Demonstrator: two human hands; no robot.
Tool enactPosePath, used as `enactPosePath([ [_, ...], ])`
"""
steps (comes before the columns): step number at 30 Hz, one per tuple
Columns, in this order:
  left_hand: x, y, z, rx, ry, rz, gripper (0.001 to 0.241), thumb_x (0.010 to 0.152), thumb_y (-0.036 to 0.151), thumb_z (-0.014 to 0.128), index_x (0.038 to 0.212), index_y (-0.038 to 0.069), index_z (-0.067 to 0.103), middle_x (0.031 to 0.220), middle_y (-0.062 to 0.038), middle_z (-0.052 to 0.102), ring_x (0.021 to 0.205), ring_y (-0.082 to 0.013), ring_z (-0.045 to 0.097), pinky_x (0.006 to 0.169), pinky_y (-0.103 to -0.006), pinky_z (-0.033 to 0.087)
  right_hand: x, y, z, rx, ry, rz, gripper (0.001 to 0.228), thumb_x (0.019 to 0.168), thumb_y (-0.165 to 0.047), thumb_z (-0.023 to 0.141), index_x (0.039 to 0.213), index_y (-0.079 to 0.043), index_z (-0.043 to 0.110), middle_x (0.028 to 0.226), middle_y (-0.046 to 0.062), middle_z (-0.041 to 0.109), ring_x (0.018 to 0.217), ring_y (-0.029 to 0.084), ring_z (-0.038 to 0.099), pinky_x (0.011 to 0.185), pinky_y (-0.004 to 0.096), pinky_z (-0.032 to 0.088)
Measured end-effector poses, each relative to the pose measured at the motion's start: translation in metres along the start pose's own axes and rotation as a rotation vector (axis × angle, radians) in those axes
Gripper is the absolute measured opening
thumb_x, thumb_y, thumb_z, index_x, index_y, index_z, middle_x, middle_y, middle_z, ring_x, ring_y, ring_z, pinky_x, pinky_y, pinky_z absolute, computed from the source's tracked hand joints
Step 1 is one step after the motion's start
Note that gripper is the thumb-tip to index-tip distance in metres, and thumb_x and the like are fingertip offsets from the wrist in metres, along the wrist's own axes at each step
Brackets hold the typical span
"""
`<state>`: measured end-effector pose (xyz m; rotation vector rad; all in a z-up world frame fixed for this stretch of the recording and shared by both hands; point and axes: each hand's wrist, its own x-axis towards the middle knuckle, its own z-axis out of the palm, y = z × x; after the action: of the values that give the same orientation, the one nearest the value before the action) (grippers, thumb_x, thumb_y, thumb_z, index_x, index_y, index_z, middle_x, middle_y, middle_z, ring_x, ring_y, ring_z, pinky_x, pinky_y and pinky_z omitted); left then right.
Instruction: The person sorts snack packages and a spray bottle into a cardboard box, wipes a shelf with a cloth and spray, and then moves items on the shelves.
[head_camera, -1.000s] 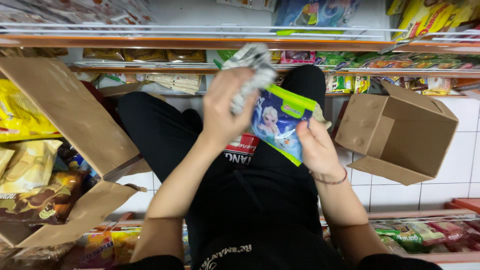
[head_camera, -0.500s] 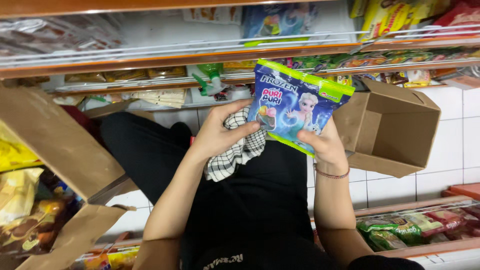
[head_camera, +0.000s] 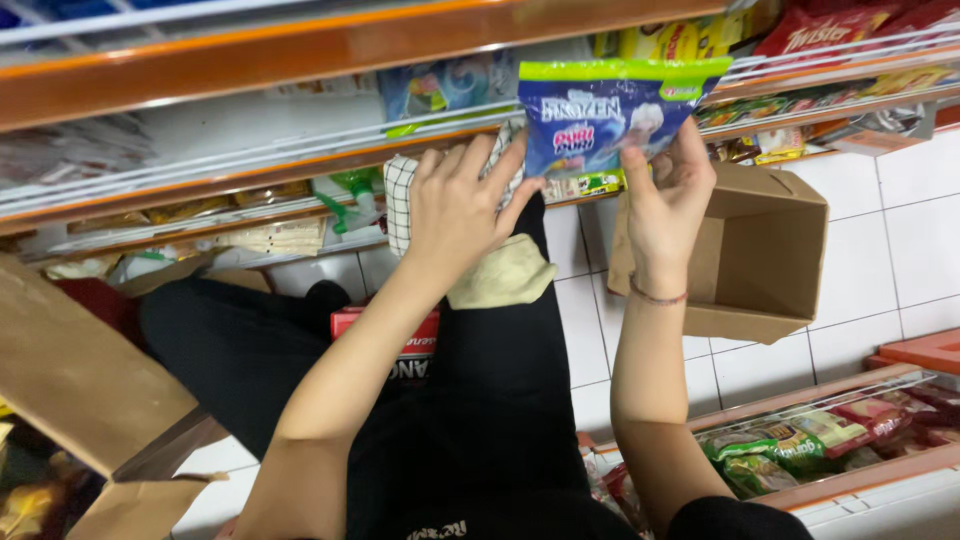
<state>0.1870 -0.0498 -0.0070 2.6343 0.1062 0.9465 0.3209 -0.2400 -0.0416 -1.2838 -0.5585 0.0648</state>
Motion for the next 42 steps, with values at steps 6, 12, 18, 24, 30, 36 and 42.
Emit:
enactPosePath([
  [6, 0.034, 0.001, 0.034, 0.126, -0.036, -0.124, 0.036, 0.098, 0.037, 0.07, 0.124, 0.012, 0.071, 0.102, -0.013, 0.069, 0.074, -0.0285, 0.071, 0.067, -0.0421, 0.05, 0.037, 0.039, 0.0, -0.118, 0.133, -0.165, 0.045, 0.1, 0.015, 0.068, 0.141, 0.005, 0.054, 0.135, 0.006, 0.063, 0.126, 0.015, 0.06, 0.111, 0.03, 0.049],
  [12, 0.033, 0.005, 0.064, 0.03, 0.136, -0.269, 0.034, 0.094, 0.031, 0.073, 0.124, 0.014, 0.072, 0.121, -0.014, 0.065, 0.081, -0.0318, 0.069, 0.074, -0.0413, 0.054, 0.049, 0.072, 0.008, -0.047, 0.21, -0.273, 0.029, 0.104, 0.015, 0.061, 0.132, 0.009, 0.058, 0.138, 0.0, 0.048, 0.126, 0.014, 0.059, 0.108, 0.025, 0.048],
  [18, 0.028, -0.001, 0.089, 0.019, 0.3, -0.251, 0.035, 0.093, 0.026, 0.076, 0.126, 0.016, 0.07, 0.137, -0.011, 0.057, 0.097, -0.0318, 0.07, 0.082, -0.0403, 0.055, 0.056, 0.087, 0.009, -0.302, 0.279, -0.329, 0.026, 0.099, 0.017, 0.067, 0.123, 0.007, 0.065, 0.128, 0.007, 0.056, 0.116, 0.016, 0.059, 0.101, 0.024, 0.045],
  [24, 0.032, -0.009, 0.106, 0.061, 0.347, -0.207, 0.033, 0.095, 0.024, 0.077, 0.125, 0.01, 0.069, 0.137, -0.01, 0.064, 0.097, -0.0259, 0.071, 0.081, -0.0372, 0.052, 0.063, 0.087, 0.011, -0.408, 0.315, -0.364, 0.032, 0.095, 0.016, 0.069, 0.125, 0.005, 0.065, 0.13, 0.01, 0.059, 0.12, 0.019, 0.061, 0.105, 0.027, 0.047],
  [30, 0.037, -0.009, 0.106, 0.12, 0.302, -0.217, 0.037, 0.094, 0.023, 0.076, 0.128, 0.01, 0.068, 0.132, -0.007, 0.066, 0.094, -0.024, 0.072, 0.079, -0.037, 0.05, 0.056, 0.102, 0.007, -0.441, 0.35, -0.323, 0.037, 0.091, 0.014, 0.071, 0.126, 0.006, 0.065, 0.125, 0.01, 0.065, 0.115, 0.021, 0.064, 0.103, 0.029, 0.049],
  [36, 0.035, -0.002, 0.113, 0.128, 0.376, -0.241, 0.032, 0.096, 0.019, 0.076, 0.125, 0.01, 0.068, 0.133, -0.009, 0.066, 0.09, -0.0245, 0.069, 0.079, -0.0375, 0.049, 0.053, 0.108, 0.008, -0.468, 0.397, -0.336, 0.039, 0.093, 0.014, 0.072, 0.131, 0.005, 0.064, 0.125, 0.011, 0.068, 0.116, 0.02, 0.067, 0.106, 0.031, 0.051],
  [42, 0.029, -0.013, 0.114, 0.012, 0.407, -0.143, 0.025, 0.096, 0.016, 0.081, 0.115, 0.011, 0.065, 0.127, -0.004, 0.067, 0.091, -0.0229, 0.072, 0.076, -0.0362, 0.048, 0.062, 0.1, 0.012, -0.51, 0.424, -0.332, 0.039, 0.093, 0.012, 0.072, 0.13, 0.003, 0.064, 0.122, 0.011, 0.068, 0.11, 0.02, 0.069, 0.1, 0.033, 0.055],
])
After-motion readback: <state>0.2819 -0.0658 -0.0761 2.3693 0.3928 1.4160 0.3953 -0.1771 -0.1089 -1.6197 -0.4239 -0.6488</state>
